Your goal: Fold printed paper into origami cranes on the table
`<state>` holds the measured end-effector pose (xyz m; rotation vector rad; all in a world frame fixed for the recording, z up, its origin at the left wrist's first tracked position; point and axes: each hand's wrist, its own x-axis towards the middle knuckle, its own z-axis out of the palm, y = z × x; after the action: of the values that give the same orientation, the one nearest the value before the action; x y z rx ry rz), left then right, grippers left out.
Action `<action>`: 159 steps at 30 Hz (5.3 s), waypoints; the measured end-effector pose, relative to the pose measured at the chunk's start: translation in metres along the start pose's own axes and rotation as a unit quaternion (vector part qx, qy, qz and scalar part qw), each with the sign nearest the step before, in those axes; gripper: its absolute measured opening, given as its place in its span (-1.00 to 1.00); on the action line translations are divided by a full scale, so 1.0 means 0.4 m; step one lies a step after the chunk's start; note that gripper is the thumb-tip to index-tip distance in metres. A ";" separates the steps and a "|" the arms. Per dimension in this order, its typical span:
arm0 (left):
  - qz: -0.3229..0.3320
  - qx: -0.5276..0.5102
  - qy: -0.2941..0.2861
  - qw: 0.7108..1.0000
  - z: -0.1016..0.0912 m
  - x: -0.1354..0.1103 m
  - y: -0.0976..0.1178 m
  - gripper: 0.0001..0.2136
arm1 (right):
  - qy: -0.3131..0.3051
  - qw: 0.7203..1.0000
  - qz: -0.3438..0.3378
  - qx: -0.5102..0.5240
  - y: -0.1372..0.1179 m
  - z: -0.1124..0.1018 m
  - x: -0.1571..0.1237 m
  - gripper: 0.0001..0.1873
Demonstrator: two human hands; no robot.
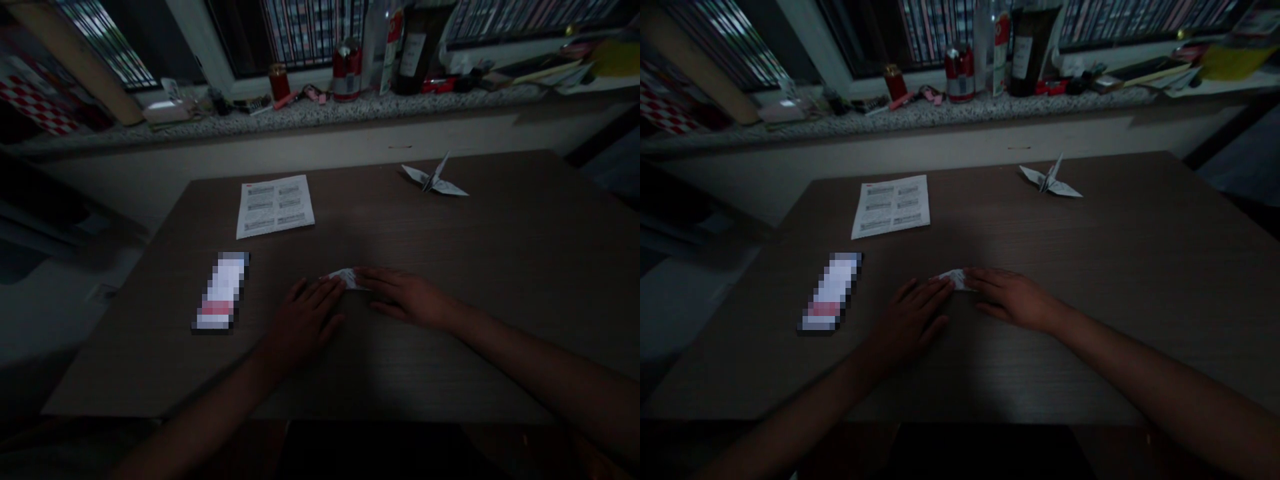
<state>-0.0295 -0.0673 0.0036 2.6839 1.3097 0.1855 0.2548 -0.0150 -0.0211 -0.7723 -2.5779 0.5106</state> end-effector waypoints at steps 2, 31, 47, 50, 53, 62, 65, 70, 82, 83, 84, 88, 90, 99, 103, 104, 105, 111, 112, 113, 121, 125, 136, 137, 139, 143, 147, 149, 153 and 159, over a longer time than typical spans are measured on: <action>-0.002 0.001 0.000 1.000 -0.003 -0.001 0.001 -0.48 | -0.005 1.000 0.007 0.000 -0.002 -0.002 0.001 -0.42; -0.015 -0.005 -0.001 1.000 -0.002 -0.002 0.004 -0.48 | 0.038 0.998 0.022 0.042 -0.008 -0.016 0.004 -0.52; -0.032 -0.022 0.008 0.999 -0.067 0.110 -0.007 -0.68 | 0.065 0.997 -0.001 0.039 0.011 -0.009 0.013 -0.63; -0.021 -0.039 0.005 0.999 -0.060 0.142 -0.017 -0.68 | 0.071 0.996 -0.001 0.045 0.011 -0.010 0.015 -0.64; -0.031 -0.062 0.002 0.998 -0.051 0.159 -0.026 -0.68 | 0.071 0.996 0.010 0.050 0.009 -0.012 0.015 -0.65; -0.060 -0.182 0.022 0.981 -0.042 0.165 -0.036 -0.74 | 0.137 0.985 0.081 0.069 0.016 -0.030 0.012 -0.64; -0.087 -0.218 0.021 0.972 -0.047 0.164 -0.036 -0.82 | 0.175 0.974 0.127 0.073 0.017 -0.047 0.012 -0.65; -0.141 -0.320 0.025 0.936 -0.050 0.159 -0.048 -0.82 | 0.217 0.950 0.203 0.099 0.020 -0.064 0.013 -0.69; -0.196 -0.561 0.081 0.800 -0.016 0.169 -0.028 -0.72 | 0.162 0.910 0.271 0.267 -0.039 -0.057 0.074 -0.67; -0.198 -0.571 0.080 0.793 -0.014 0.169 -0.024 -0.71 | 0.155 0.906 0.271 0.287 -0.045 -0.050 0.082 -0.68; -0.198 -0.582 0.077 0.785 -0.013 0.169 -0.019 -0.71 | 0.150 0.901 0.273 0.302 -0.050 -0.043 0.089 -0.69; -0.186 -0.589 0.069 0.784 -0.015 0.165 -0.009 -0.70 | 0.166 0.895 0.275 0.310 -0.057 -0.024 0.106 -0.69; -0.173 -0.561 0.072 0.806 -0.019 0.163 -0.009 -0.72 | 0.163 0.896 0.279 0.306 -0.059 -0.024 0.107 -0.66; -0.168 -0.505 0.080 0.843 -0.046 0.166 -0.016 -0.77 | 0.115 0.890 0.290 0.332 -0.075 -0.031 0.089 -0.64; -0.171 -0.525 0.084 0.830 -0.045 0.167 -0.010 -0.78 | 0.134 0.873 0.303 0.359 -0.082 -0.024 0.091 -0.63; -0.171 -0.530 0.085 0.826 -0.045 0.166 -0.007 -0.78 | 0.138 0.870 0.307 0.360 -0.083 -0.022 0.092 -0.62; -0.172 -0.532 0.083 0.825 -0.044 0.165 -0.004 -0.78 | 0.141 0.868 0.312 0.360 -0.084 -0.021 0.094 -0.61; -0.156 -0.528 0.058 0.833 -0.044 0.161 0.011 -0.77 | 0.162 0.847 0.337 0.378 -0.082 -0.016 0.097 -0.62; -0.155 -0.530 0.060 0.832 -0.044 0.162 0.010 -0.77 | 0.158 0.844 0.339 0.385 -0.082 -0.015 0.096 -0.62; -0.155 -0.534 0.065 0.828 -0.044 0.162 0.008 -0.78 | 0.152 0.842 0.339 0.391 -0.082 -0.016 0.095 -0.62; -0.160 -0.585 0.123 0.785 -0.049 0.165 -0.014 -0.79 | 0.091 0.842 0.326 0.420 -0.093 -0.026 0.087 -0.62; -0.157 -0.594 0.119 0.780 -0.049 0.164 -0.013 -0.82 | 0.075 0.830 0.317 0.452 -0.099 -0.031 0.087 -0.64; -0.155 -0.654 0.093 0.735 -0.043 0.165 -0.009 -0.81 | 0.073 0.788 0.326 0.517 -0.103 -0.029 0.083 -0.61; -0.154 -0.666 0.087 0.725 -0.041 0.166 -0.008 -0.81 | 0.073 0.783 0.327 0.525 -0.103 -0.027 0.083 -0.61; -0.150 -0.694 0.078 0.700 -0.036 0.166 -0.006 -0.80 | 0.071 0.767 0.328 0.547 -0.102 -0.024 0.081 -0.61; -0.143 -0.734 0.068 0.660 -0.034 0.169 0.000 -0.79 | 0.068 0.723 0.349 0.592 -0.104 -0.019 0.081 -0.59; -0.150 -0.729 0.069 0.664 -0.039 0.169 0.000 -0.79 | 0.072 0.704 0.365 0.604 -0.104 -0.018 0.080 -0.58; -0.144 -0.699 0.076 0.696 -0.044 0.168 -0.004 -0.81 | 0.066 0.708 0.363 0.602 -0.102 -0.016 0.079 -0.58; -0.113 -0.625 0.082 0.768 -0.057 0.164 -0.012 -0.82 | 0.052 0.714 0.358 0.600 -0.097 -0.018 0.078 -0.60; -0.084 -0.567 0.083 0.815 -0.073 0.159 -0.012 -0.82 | 0.047 0.721 0.354 0.594 -0.100 -0.029 0.083 -0.58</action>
<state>0.0004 -0.0118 0.0340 1.5337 0.9574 0.8718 0.2173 -0.0244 0.0155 -1.1097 -1.2009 1.9681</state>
